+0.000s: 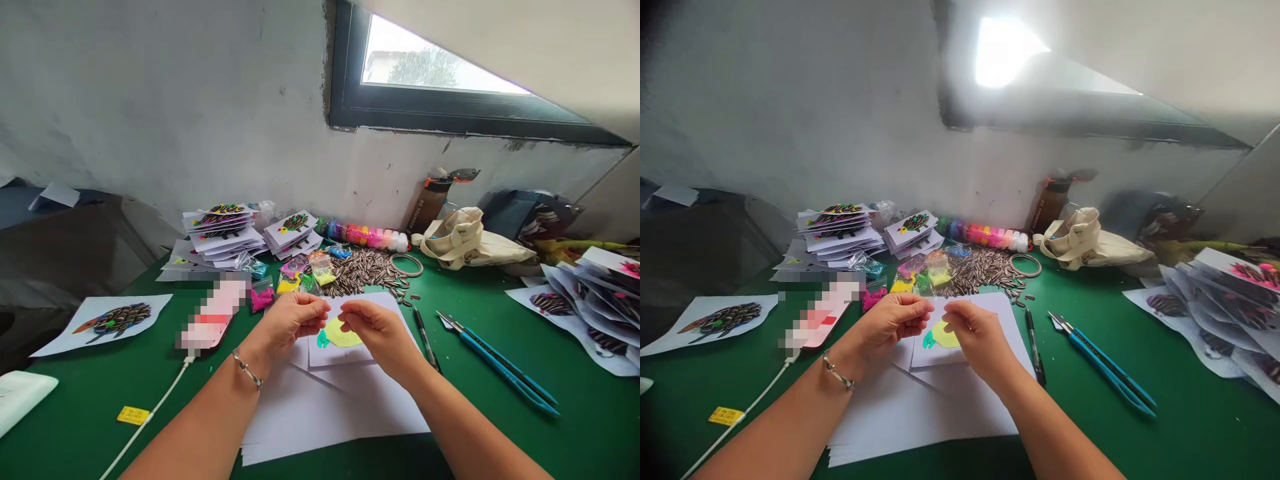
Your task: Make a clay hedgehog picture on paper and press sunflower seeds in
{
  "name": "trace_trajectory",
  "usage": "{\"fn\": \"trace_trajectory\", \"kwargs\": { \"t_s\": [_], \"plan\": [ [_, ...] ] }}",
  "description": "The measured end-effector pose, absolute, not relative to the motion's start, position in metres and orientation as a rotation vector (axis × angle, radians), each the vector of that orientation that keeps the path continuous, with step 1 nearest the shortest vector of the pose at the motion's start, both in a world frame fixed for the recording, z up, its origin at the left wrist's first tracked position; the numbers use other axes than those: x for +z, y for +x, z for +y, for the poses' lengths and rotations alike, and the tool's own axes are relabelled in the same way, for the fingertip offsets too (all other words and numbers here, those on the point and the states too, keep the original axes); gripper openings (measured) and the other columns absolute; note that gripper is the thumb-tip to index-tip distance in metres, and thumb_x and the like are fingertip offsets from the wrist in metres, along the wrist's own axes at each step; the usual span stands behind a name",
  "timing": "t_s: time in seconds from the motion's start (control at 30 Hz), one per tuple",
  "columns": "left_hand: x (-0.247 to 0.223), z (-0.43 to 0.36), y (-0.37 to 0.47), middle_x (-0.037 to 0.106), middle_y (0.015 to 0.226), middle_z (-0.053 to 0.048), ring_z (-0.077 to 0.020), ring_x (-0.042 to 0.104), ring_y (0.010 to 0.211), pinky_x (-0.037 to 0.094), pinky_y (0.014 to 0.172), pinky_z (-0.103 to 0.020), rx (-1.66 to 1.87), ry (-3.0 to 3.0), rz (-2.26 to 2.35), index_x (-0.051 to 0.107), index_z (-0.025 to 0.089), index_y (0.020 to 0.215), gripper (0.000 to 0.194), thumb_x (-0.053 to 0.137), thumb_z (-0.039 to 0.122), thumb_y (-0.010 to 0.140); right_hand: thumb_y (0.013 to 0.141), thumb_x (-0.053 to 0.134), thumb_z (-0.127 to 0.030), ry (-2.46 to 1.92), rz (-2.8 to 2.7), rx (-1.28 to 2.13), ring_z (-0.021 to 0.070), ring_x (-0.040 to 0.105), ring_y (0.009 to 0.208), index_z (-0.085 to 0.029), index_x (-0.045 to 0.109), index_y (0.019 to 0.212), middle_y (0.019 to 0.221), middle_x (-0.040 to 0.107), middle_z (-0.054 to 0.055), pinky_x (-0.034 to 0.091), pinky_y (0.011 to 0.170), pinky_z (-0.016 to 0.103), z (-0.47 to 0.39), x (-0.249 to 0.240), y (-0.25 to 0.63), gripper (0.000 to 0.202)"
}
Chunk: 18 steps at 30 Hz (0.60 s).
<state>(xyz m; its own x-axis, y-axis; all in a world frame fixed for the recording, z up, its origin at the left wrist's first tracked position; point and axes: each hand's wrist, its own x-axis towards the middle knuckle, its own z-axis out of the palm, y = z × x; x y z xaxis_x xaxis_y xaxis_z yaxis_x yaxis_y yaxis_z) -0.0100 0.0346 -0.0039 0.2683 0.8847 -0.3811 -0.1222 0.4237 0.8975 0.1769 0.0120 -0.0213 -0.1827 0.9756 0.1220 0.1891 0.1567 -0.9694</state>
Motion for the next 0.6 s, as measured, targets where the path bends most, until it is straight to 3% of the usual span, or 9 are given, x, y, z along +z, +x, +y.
{"fn": "trace_trajectory", "kwargs": {
  "t_s": [0.1,0.2,0.3,0.5,0.6],
  "plan": [
    [-0.0029,0.0344,-0.0097,0.065,0.069,-0.001,-0.0096,0.058,0.064,0.045,0.066,-0.023,0.818,0.858,1.066,0.069,0.013,0.077,0.032,0.086,0.034,0.059,0.083,0.057,-0.035,-1.188,-1.572,1.118,0.0193,0.068,0.075,-0.017,0.065,0.098,0.083,0.071,0.007,0.053,0.071,0.032,0.0130,-0.0249,0.1770,0.024],
    [-0.0008,0.0340,-0.0093,0.063,0.068,0.000,-0.0081,0.055,0.061,0.043,0.063,-0.022,0.835,0.875,1.079,0.069,0.013,0.077,0.031,0.085,0.033,0.060,0.083,0.056,-0.034,-1.254,-1.646,1.095,0.0146,0.062,0.061,-0.018,0.065,0.078,0.067,0.065,0.002,0.048,0.060,0.026,0.0137,-0.0254,0.1769,0.018],
    [0.0003,0.0344,-0.0100,0.056,0.061,0.003,-0.0059,0.048,0.053,0.037,0.055,-0.020,0.862,0.915,1.090,0.065,0.013,0.069,0.031,0.083,0.036,0.062,0.083,0.057,-0.034,-1.302,-1.731,1.009,0.0106,0.049,0.053,-0.019,0.060,0.063,0.056,0.054,-0.003,0.038,0.051,0.022,0.0132,-0.0242,0.1762,0.025],
    [-0.0048,0.0373,-0.0124,0.045,0.050,0.006,-0.0042,0.036,0.045,0.024,0.046,-0.019,0.913,0.936,1.063,0.058,0.013,0.062,0.040,0.081,0.046,0.061,0.080,0.058,-0.029,-1.290,-1.782,0.969,0.0109,0.044,0.059,-0.019,0.059,0.069,0.062,0.052,-0.004,0.034,0.055,0.022,0.0120,-0.0238,0.1747,0.015],
    [-0.0088,0.0395,-0.0131,0.044,0.048,0.006,-0.0037,0.035,0.043,0.023,0.045,-0.019,0.915,0.923,1.073,0.056,0.013,0.061,0.042,0.081,0.047,0.061,0.083,0.055,-0.030,-1.311,-1.816,0.924,0.0110,0.042,0.058,-0.019,0.056,0.063,0.059,0.048,-0.004,0.033,0.054,0.023,0.0133,-0.0246,0.1758,0.023]
  ]
}}
